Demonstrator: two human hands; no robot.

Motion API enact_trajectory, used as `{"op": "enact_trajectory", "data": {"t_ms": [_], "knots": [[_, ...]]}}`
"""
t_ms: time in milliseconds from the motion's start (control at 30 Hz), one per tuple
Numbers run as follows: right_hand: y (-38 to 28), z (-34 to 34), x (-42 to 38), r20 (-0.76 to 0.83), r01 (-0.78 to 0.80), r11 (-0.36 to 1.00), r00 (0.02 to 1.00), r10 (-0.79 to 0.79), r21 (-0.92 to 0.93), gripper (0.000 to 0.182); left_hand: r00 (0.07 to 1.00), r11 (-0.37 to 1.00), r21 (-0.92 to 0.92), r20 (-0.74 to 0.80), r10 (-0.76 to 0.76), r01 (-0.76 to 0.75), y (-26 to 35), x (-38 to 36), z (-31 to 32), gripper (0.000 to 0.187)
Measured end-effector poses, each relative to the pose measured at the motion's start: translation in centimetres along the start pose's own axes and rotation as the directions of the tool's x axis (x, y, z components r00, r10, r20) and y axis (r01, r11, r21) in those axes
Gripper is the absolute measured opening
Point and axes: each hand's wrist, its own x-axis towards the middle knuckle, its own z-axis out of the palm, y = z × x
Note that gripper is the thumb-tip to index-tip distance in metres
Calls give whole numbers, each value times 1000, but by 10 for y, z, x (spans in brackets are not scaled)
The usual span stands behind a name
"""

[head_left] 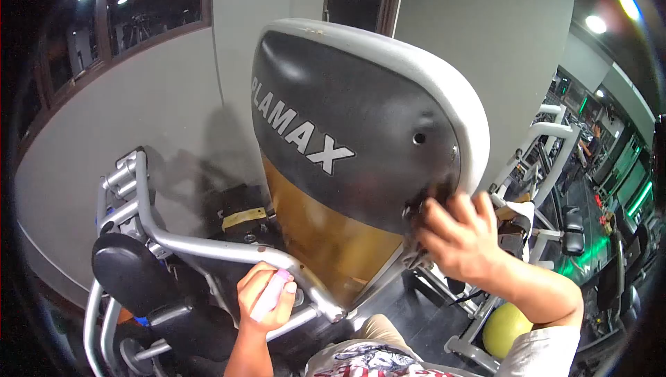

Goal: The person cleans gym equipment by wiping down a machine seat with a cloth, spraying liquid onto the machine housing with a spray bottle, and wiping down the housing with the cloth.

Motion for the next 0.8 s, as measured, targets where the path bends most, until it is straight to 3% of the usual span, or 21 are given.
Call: {"op": "enact_trajectory", "data": {"t_ms": [33, 100, 233, 267, 433, 567, 633, 700, 800], "knots": [[-4, 4, -5, 21, 63, 998, 998, -62, -32, 25, 1000, 1000, -2, -2, -2, 2, 0, -2, 0, 6], [9, -10, 1, 25, -14, 1000, 1000, 14, -10, 23, 1000, 1000, -6, -9, 8, -8, -1, -1, 2, 6], [51, -35, 38, -227, -270, 956, 944, 240, -114, 24, 999, 999, 15, 37, 36, -36, 1, 2, 3, 6], [51, -32, 33, -165, -281, 953, 951, 261, -113, 22, 999, 999, 7, 27, 31, -31, 1, 1, 3, 6], [-1, 7, -17, 29, 88, 996, 996, -88, -15, 17, 999, 998, 21, -1, 51, -51, 0, 2, 0, 4], [37, -26, 4, -105, -33, 997, 994, 25, -69, 21, 998, 998, 32, -3, 60, -60, -1, 3, 3, 4], [54, -33, 25, -222, -226, 970, 954, 203, -85, 24, 1000, 999, 21, 17, 24, -24, -1, 1, 5, 4], [50, -23, 14, -151, -152, 988, 978, 145, -35, 22, 999, 999, 23, 27, 47, -47, -2, 1, 6, 6], [10, 5, -13, -66, 84, 996, 994, -86, -29, 20, 995, 995, 33, 23, 97, -98, -4, 1, 5, 11]]}}
